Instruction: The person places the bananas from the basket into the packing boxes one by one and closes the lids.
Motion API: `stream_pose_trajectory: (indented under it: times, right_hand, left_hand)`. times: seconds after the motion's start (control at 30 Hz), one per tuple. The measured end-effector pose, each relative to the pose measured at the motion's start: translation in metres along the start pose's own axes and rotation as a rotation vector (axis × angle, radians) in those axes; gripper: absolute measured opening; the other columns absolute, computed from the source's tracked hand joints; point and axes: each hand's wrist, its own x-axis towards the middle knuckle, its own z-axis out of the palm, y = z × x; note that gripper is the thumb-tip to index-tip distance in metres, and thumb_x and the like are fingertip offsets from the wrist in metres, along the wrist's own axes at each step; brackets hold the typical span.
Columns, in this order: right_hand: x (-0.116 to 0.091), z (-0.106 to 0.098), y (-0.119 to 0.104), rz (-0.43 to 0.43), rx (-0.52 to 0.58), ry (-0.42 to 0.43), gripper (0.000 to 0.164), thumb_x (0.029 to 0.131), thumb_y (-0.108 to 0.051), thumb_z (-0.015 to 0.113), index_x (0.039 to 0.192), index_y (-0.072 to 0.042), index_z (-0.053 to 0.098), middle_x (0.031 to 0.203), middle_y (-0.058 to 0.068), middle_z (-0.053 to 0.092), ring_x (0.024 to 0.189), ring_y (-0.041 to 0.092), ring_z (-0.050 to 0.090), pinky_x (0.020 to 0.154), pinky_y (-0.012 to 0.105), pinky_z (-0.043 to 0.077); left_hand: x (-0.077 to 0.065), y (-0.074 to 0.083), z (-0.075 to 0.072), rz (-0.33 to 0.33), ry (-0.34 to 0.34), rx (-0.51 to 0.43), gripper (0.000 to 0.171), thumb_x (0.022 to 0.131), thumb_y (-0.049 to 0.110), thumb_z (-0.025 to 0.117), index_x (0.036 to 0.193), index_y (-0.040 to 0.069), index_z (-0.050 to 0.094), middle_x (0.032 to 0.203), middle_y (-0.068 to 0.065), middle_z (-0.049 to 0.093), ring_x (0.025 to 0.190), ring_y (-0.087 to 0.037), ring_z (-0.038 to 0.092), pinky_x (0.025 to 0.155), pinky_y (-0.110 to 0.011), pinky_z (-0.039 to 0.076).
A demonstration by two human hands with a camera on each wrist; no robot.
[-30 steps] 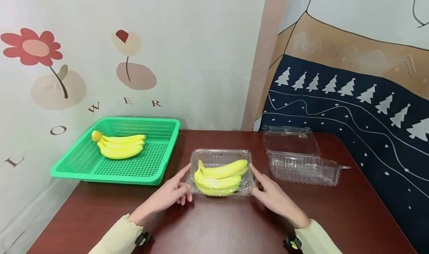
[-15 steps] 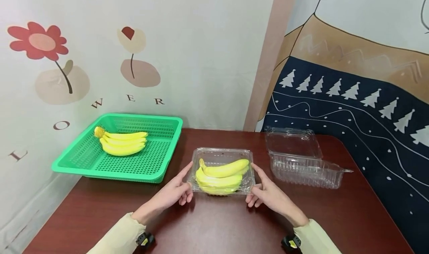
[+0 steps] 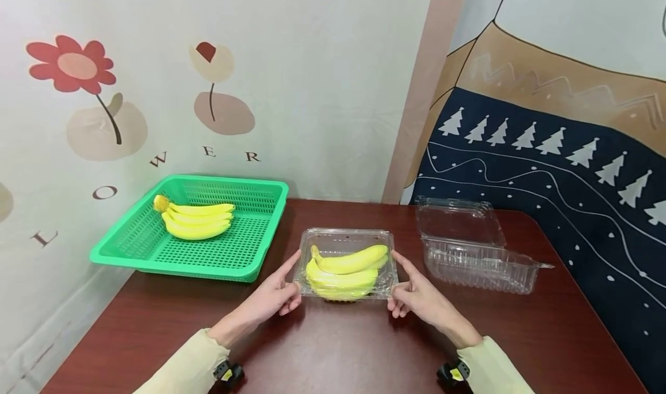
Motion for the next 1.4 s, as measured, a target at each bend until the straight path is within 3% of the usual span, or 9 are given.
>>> stream_pose_trajectory:
  times: [0.57,0.9,1.07,1.4]
  right_hand:
    - [-0.003,0.004,-0.006,0.051,-0.066,0.000,0.083,0.097,0.005,0.051,0.165,-0.002,0.004,0.078,0.015,0.063,0.060,0.017,0.058,0.057,0.028,0.054]
    - [0.002,0.010,0.002,0.043,-0.071,0.097,0.078,0.101,0.001,0.046,0.166,-0.011,0.005,0.073,0.014,0.064,0.058,0.019,0.061,0.055,0.029,0.054]
    - [0.005,0.011,0.003,0.072,-0.037,0.092,0.079,0.100,0.001,0.046,0.166,-0.013,0.004,0.071,0.012,0.064,0.056,0.019,0.060,0.054,0.027,0.052]
    - [0.006,0.010,0.000,0.008,-0.027,0.048,0.082,0.099,0.004,0.051,0.166,-0.007,0.004,0.066,0.007,0.056,0.053,0.012,0.052,0.049,0.021,0.045]
  left_hand:
    - [-0.002,-0.001,-0.002,-0.011,0.003,0.005,0.085,0.094,-0.007,0.049,0.168,0.014,0.010,0.061,-0.004,0.053,0.054,-0.012,0.044,0.049,-0.021,0.038]
    - [0.004,-0.003,0.001,-0.018,0.038,-0.025,0.081,0.098,-0.002,0.043,0.168,0.015,0.007,0.064,-0.008,0.064,0.056,-0.014,0.057,0.056,-0.026,0.050]
    - [0.005,-0.001,0.002,-0.013,0.056,-0.049,0.083,0.095,-0.005,0.041,0.168,0.014,0.008,0.064,-0.007,0.061,0.057,-0.014,0.055,0.057,-0.026,0.050]
    - [0.004,-0.002,-0.001,-0.036,0.088,-0.037,0.087,0.091,-0.006,0.046,0.168,0.019,0.014,0.058,-0.005,0.054,0.054,-0.012,0.050,0.051,-0.021,0.045]
